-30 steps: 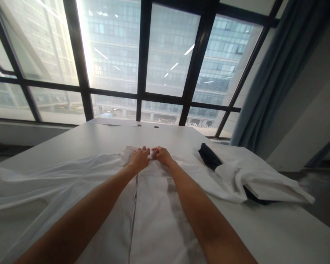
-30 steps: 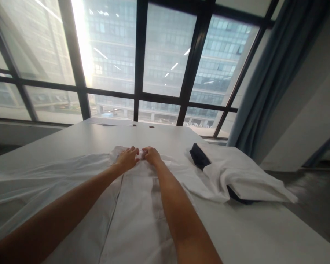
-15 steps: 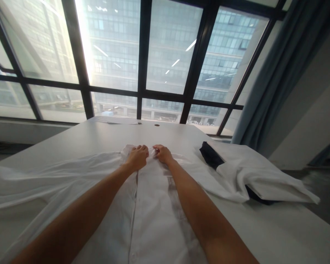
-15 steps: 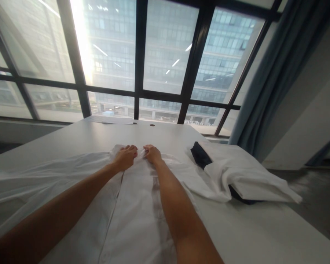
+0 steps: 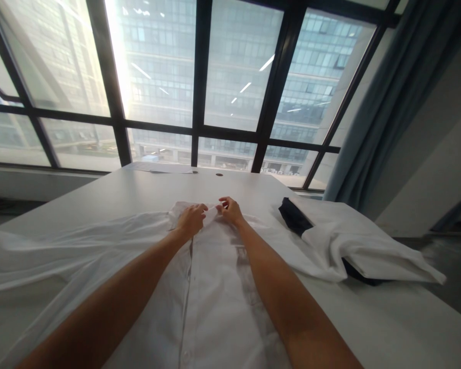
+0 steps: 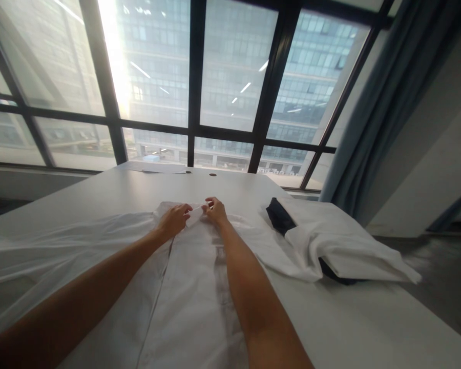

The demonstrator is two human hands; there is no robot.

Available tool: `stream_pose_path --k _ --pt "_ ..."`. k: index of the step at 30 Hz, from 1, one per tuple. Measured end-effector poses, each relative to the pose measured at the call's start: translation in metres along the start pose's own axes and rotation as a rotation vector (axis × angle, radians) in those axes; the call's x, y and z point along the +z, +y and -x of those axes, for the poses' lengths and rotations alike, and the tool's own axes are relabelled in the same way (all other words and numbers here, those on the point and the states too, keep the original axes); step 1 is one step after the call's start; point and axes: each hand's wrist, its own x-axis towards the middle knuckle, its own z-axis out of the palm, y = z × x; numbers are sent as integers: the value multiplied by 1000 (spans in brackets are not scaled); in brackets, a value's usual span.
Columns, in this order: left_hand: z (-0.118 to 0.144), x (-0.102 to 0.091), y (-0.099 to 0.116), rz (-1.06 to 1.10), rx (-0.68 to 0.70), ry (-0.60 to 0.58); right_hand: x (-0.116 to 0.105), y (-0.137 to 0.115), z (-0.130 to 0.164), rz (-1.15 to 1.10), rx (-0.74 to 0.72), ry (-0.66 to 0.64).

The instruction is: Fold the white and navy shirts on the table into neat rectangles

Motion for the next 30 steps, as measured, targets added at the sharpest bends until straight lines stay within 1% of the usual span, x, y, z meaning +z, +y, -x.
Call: stream_pose_path --k 2,5,7,8,10,12,14,16,18,19,21,23,24,26,28,30 --pt "0 -5 2 -5 3 55 1 0 -2 -32 18 51" --pt "-2 -26 -3 -44 14 236 2 -4 -3 2 66 107" --pt "-3 -45 -17 -33 -12 335 2 -10 0 92 81 100" --pt "-3 -54 -27 -14 -37 346 1 -14 2 150 71 86" --pt "0 -68 -54 24 -81 289 -3 -24 8 265 22 67" --pt "6 -71 -82 57 -109 178 -6 -35 17 341 -39 42" --pt "14 -65 -104 93 -115 59 -9 -45 26 376 -99 -32" --pt "20 -54 -116 115 -80 -51 -8 -50 35 397 -152 -153" --pt "22 -42 -117 88 -35 -129 -5 -51 42 439 -183 -255" --pt "21 -37 -114 54 -22 -158 -3 -50 45 465 -191 -284" --pt "17 -30 -105 -34 -34 -208 1 -46 48 506 -203 -314" --pt "9 -28 -95 -117 -66 -238 2 -43 49 529 -217 -326" --pt "5 -28 -91 -144 -81 -232 2 -42 49 542 -227 -334" --pt "-5 -32 -87 -171 -98 -170 -1 -44 50 585 -256 -340" --pt "-14 -36 -88 -179 -65 -122 -3 -51 51 631 -305 -323" --pt "-24 -40 -93 -203 12 -163 -2 -61 54 634 -340 -287"
